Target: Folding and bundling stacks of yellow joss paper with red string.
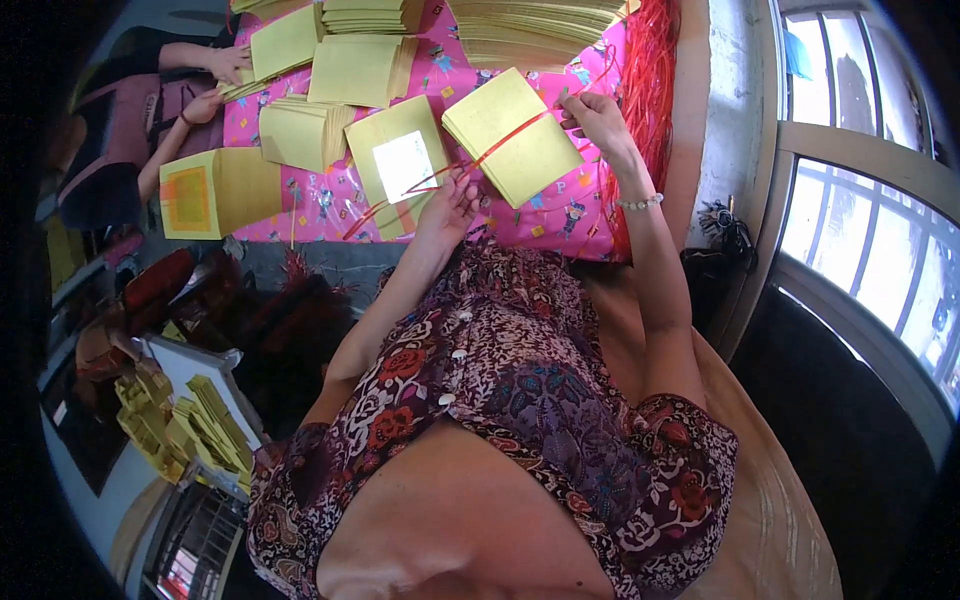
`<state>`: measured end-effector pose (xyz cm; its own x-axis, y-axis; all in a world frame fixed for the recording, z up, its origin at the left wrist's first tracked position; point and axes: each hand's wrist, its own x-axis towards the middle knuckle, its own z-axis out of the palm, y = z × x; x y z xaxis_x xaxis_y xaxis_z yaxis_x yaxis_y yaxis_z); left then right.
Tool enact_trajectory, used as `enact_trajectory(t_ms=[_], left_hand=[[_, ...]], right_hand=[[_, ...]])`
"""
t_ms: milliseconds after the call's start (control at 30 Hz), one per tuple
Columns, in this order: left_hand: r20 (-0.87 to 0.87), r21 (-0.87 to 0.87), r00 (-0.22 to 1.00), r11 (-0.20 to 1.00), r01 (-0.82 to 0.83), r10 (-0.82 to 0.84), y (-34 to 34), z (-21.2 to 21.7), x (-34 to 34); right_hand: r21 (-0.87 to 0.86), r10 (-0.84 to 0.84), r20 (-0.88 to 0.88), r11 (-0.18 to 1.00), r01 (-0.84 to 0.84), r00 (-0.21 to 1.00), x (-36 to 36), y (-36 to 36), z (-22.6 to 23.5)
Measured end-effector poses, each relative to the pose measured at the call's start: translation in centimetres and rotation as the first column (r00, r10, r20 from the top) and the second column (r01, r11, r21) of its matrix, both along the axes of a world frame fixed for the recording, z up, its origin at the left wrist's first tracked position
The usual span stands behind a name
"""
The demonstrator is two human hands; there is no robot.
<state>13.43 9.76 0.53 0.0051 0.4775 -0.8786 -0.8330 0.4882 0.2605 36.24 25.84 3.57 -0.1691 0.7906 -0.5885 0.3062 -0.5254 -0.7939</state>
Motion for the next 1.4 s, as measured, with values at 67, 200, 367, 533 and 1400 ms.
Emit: enact_trajectory(t_ms=[67,200,367,533,1400], left_hand=[[0.010,-0.008,1.000,1.000,-0.021,0.021,0.1,-0.6,-0.3],[-0.039,-0.012,0.999,1.000,0.009,-0.009,0.9,-2.5,-0.2],[-0.226,-0.087,0.974,0.996,-0.011,-0.009,3.3,-4.4,1.6],[-0.386,-0.096,0.914,0.980,-0.174,0.125,6.1,-5.9,3.0],[-0.406,-0.104,0.893,0.962,-0.253,0.191,6.0,-9.5,0.1]], right_hand=[[-0.002,0.019,0.014,1.000,-0.019,1.000,-0.4,0.1,-0.4],[-0.142,-0.039,-0.012,0.989,0.037,0.999,-0.9,0.6,-2.7],[-0.238,-0.064,-0.041,0.970,0.053,0.997,-2.3,1.5,-6.7],[-0.102,0.087,0.011,0.991,-0.086,0.996,-3.0,2.7,-12.0],[-0.009,-0.066,-0.171,0.998,0.066,0.983,-7.6,0.8,-11.9]])
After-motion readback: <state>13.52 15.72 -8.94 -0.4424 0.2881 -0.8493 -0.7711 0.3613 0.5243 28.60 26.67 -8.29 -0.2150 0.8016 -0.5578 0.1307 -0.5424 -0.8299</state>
